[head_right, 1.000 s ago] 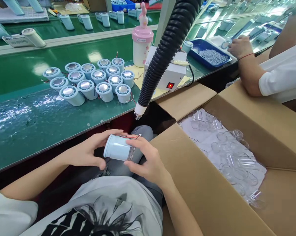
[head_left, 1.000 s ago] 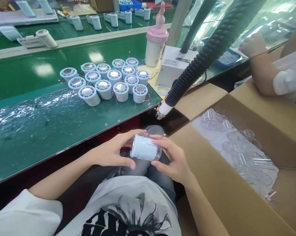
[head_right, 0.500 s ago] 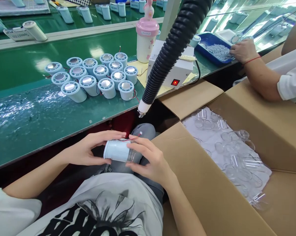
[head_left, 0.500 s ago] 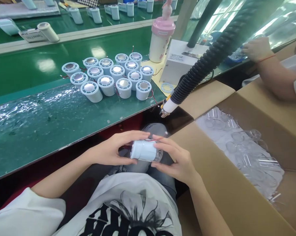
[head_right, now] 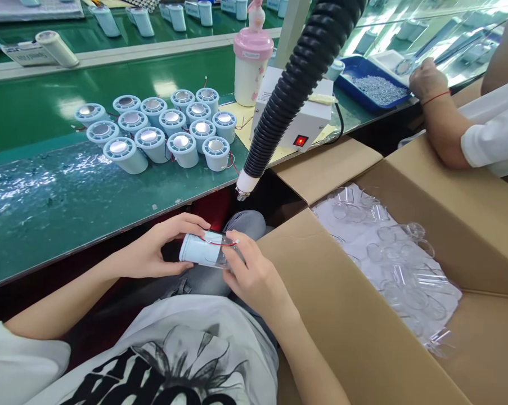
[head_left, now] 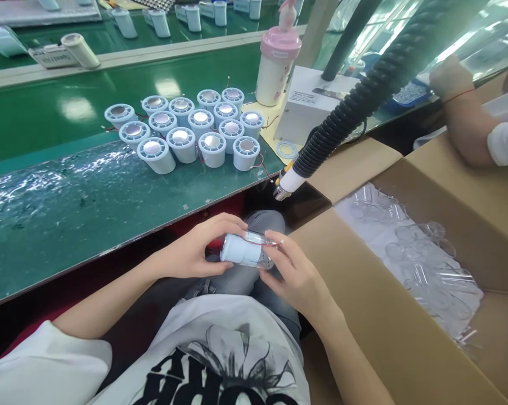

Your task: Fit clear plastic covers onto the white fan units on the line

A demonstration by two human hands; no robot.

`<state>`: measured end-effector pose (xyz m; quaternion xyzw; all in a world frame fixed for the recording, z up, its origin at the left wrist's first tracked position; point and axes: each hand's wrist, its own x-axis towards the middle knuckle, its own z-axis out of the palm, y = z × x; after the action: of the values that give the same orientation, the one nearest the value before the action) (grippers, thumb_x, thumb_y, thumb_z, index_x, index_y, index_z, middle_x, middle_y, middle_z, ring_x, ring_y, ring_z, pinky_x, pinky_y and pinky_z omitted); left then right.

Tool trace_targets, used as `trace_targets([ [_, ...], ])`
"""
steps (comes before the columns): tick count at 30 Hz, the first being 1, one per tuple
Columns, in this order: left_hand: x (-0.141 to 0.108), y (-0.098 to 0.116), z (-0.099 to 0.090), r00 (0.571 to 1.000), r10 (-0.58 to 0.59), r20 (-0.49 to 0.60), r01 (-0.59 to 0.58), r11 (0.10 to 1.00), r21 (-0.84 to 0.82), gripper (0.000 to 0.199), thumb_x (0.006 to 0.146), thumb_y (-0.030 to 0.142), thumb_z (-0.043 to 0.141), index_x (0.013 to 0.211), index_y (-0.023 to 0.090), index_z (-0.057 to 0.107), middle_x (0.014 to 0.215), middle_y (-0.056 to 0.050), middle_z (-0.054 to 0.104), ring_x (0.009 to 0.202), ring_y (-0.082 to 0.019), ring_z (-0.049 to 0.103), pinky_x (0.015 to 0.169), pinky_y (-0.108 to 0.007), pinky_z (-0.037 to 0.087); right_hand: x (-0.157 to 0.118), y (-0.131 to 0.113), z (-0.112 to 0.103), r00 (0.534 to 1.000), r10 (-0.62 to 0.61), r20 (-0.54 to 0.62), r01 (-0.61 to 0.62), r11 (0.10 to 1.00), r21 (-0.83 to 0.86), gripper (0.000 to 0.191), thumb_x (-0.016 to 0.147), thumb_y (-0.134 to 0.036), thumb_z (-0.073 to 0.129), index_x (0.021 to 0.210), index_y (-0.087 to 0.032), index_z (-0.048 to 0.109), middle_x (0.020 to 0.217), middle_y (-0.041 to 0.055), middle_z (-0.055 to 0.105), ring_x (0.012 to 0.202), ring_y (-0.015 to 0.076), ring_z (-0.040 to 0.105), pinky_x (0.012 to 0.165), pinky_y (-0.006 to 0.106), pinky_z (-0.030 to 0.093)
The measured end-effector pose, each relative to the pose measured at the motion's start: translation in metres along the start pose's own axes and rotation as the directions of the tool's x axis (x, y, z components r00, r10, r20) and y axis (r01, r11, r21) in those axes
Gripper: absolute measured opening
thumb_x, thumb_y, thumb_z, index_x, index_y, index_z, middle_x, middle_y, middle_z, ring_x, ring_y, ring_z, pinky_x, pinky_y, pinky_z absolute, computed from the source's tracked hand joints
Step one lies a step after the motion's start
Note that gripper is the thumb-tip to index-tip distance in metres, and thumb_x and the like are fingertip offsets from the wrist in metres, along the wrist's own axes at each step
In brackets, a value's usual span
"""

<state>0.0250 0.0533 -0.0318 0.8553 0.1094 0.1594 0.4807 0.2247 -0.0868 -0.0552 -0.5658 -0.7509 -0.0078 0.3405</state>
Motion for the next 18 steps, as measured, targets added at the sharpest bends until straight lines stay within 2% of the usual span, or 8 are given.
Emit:
trace_targets([
  [2,0.000,-0.001,-0.003,0.997,0.076,0.002,-0.076,0.994,0.083,0.047,0.073,0.004,0.062,0.115,0.022,0.052,0.124,-0.012,0.052,0.115,-0.024,0.054,0.095,-0.039,0.049,-0.001,-0.002,0.000,1.000,-0.004,-0.012,0.004,0.999,-0.054,0.041,0.082,-0.008,0.055,0.121,-0.019,0.050,0.116,0.0176,0.062,0.109,0.0291,0.064,0.086,0.040,0.059],
  [6,0.001,-0.003,-0.007,0.996,0.084,0.034,-0.088,0.989,0.122,0.050,0.070,-0.002,0.056,0.113,0.022,0.053,0.122,-0.010,0.052,0.113,-0.023,0.054,0.095,-0.039,0.047,-0.004,-0.005,0.004,0.999,0.042,0.009,-0.041,0.998,-0.047,0.041,0.083,-0.008,0.053,0.123,-0.018,0.050,0.120,0.0195,0.060,0.109,0.0301,0.063,0.086,0.043,0.059],
  [9,0.002,-0.005,-0.007,0.993,0.110,0.048,-0.114,0.991,0.077,0.046,0.074,0.002,0.060,0.115,0.022,0.053,0.122,-0.011,0.053,0.112,-0.023,0.055,0.094,-0.037,0.048,-0.004,-0.009,0.007,0.986,0.145,0.079,-0.152,0.985,0.081,0.039,0.082,-0.007,0.053,0.120,-0.018,0.054,0.126,0.0200,0.056,0.112,0.0305,0.061,0.087,0.044,0.058],
  [11,0.001,-0.007,-0.004,0.991,0.126,0.039,-0.127,0.992,0.028,0.042,0.077,0.011,0.066,0.115,0.021,0.052,0.122,-0.012,0.054,0.112,-0.023,0.054,0.093,-0.037,0.048,-0.003,-0.012,0.007,0.963,0.231,0.140,-0.257,0.943,0.213,0.034,0.080,-0.010,0.060,0.113,-0.018,0.060,0.129,0.0191,0.054,0.113,0.0305,0.060,0.089,0.045,0.056],
  [14,0.000,-0.010,0.002,0.997,0.075,0.015,-0.075,0.997,0.006,0.053,0.077,0.025,0.073,0.125,0.021,0.049,0.121,-0.014,0.055,0.111,-0.025,0.054,0.089,-0.037,0.050,0.000,-0.015,0.005,0.907,0.370,0.203,-0.422,0.802,0.423,0.022,0.076,-0.022,0.073,0.097,-0.019,0.067,0.128,0.0153,0.055,0.113,0.0295,0.058,0.095,0.045,0.052],
  [16,-0.002,-0.014,0.006,0.999,0.029,0.019,-0.030,0.998,0.047,0.068,0.077,0.032,0.075,0.136,0.023,0.043,0.120,-0.014,0.054,0.109,-0.025,0.054,0.090,-0.040,0.050,0.002,-0.016,0.004,0.843,0.495,0.209,-0.517,0.643,0.565,0.011,0.080,-0.030,0.070,0.084,-0.020,0.068,0.121,0.0121,0.058,0.110,0.0262,0.060,0.094,0.041,0.051],
  [18,-0.003,-0.018,0.009,0.999,0.010,0.035,-0.013,0.996,0.085,0.074,0.076,0.035,0.075,0.141,0.025,0.040,0.123,-0.015,0.052,0.114,-0.026,0.052,0.096,-0.043,0.048,0.003,-0.015,0.005,0.760,0.610,0.223,-0.568,0.456,0.685,0.016,0.085,-0.032,0.063,0.075,-0.021,0.066,0.112,0.0090,0.063,0.105,0.0225,0.062,0.089,0.037,0.052],
])
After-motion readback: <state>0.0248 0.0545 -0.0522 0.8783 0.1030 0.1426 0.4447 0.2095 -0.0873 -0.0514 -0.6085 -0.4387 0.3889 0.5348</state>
